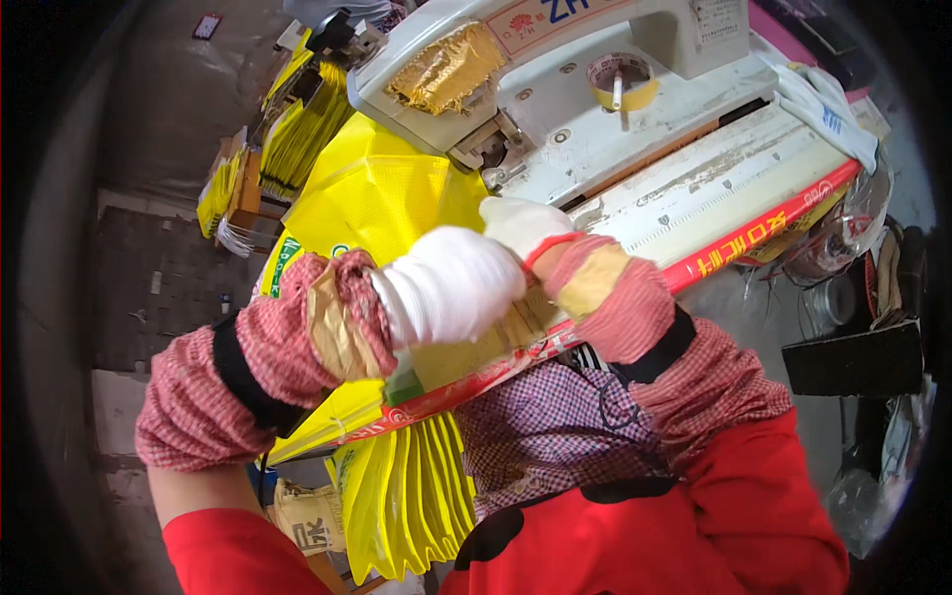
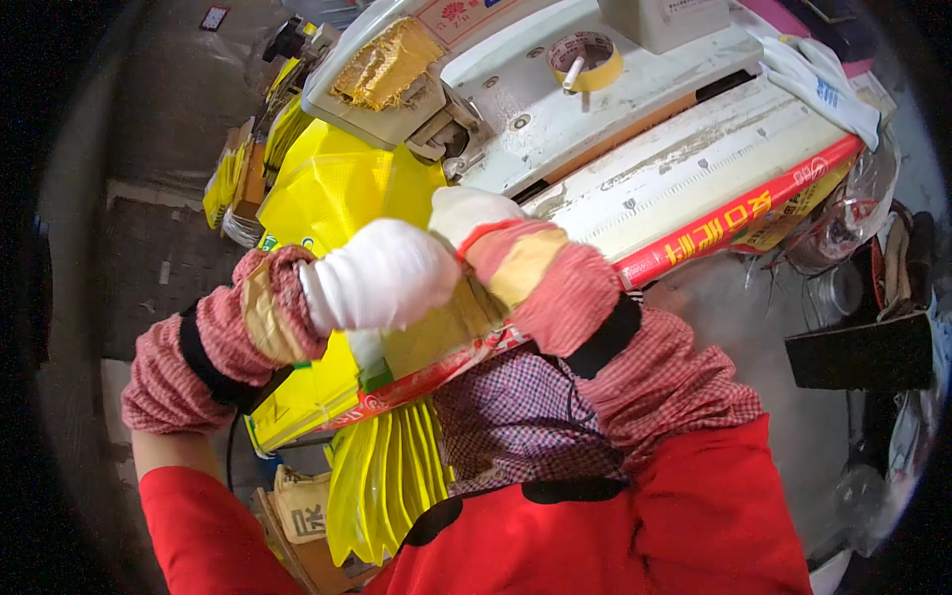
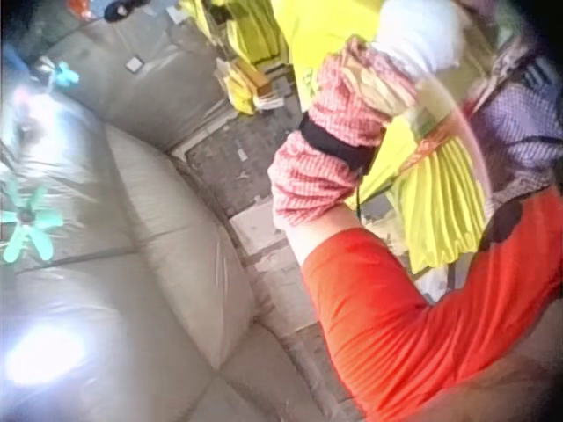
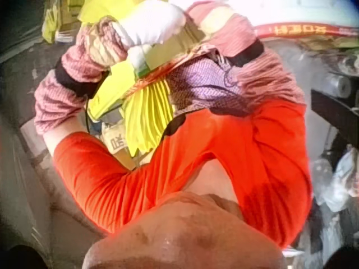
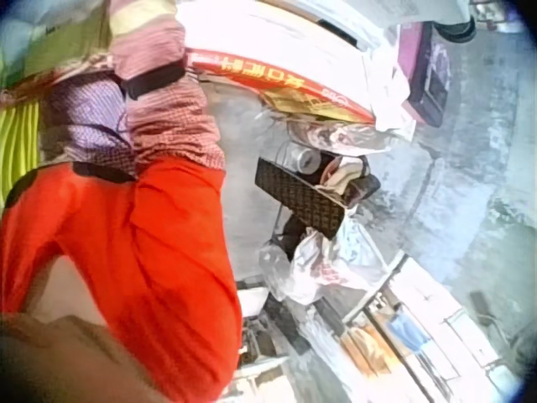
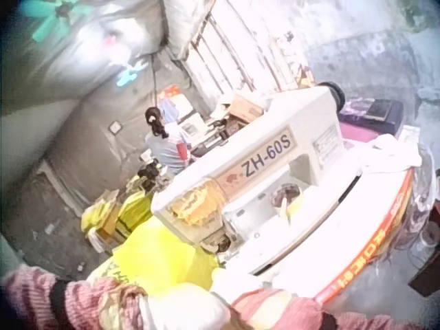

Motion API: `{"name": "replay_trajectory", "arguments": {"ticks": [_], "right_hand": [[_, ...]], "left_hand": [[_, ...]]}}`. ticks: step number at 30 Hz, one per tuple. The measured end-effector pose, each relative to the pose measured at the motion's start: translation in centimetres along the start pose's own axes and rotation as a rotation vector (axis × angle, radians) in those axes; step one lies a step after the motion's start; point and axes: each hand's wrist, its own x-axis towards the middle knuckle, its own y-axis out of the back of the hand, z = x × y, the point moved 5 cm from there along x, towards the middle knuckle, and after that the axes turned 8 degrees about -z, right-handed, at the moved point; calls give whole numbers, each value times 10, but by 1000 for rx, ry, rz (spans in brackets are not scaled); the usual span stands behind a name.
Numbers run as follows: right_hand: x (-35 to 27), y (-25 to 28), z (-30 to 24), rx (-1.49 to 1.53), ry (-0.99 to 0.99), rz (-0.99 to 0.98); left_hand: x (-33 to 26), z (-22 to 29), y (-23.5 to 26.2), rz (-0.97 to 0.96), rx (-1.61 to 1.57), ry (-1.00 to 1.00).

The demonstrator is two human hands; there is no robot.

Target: The recorder is sewing the top edges of large yellow fertilizer bags using an industrial sewing machine.

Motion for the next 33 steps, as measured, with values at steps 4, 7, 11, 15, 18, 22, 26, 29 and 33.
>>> {"name": "replay_trajectory", "arguments": {"ticks": [4,7,11,15,18,22,26,29,33], "right_hand": [[8,-12,6,1115,99,-169],[4,-23,-6,749,75,-163],[-2,-27,-49,-262,269,55],[15,-42,-78,-720,238,110],[40,-49,-97,-913,193,212],[52,-81,-136,-814,386,71],[2,-94,-162,-453,655,138],[-37,-69,-144,-176,699,236],[-37,-78,-97,-153,559,210]], "left_hand": [[10,-79,-20,270,-105,365],[15,-125,-34,408,-15,545],[-19,-129,-51,622,-439,536],[-131,-53,-66,559,-373,438],[-224,-14,-46,535,177,546],[-318,6,-15,1279,543,623],[-314,-52,-91,1217,-254,610],[-284,-97,-166,910,-103,810],[-265,-132,-215,956,1,1062]]}}
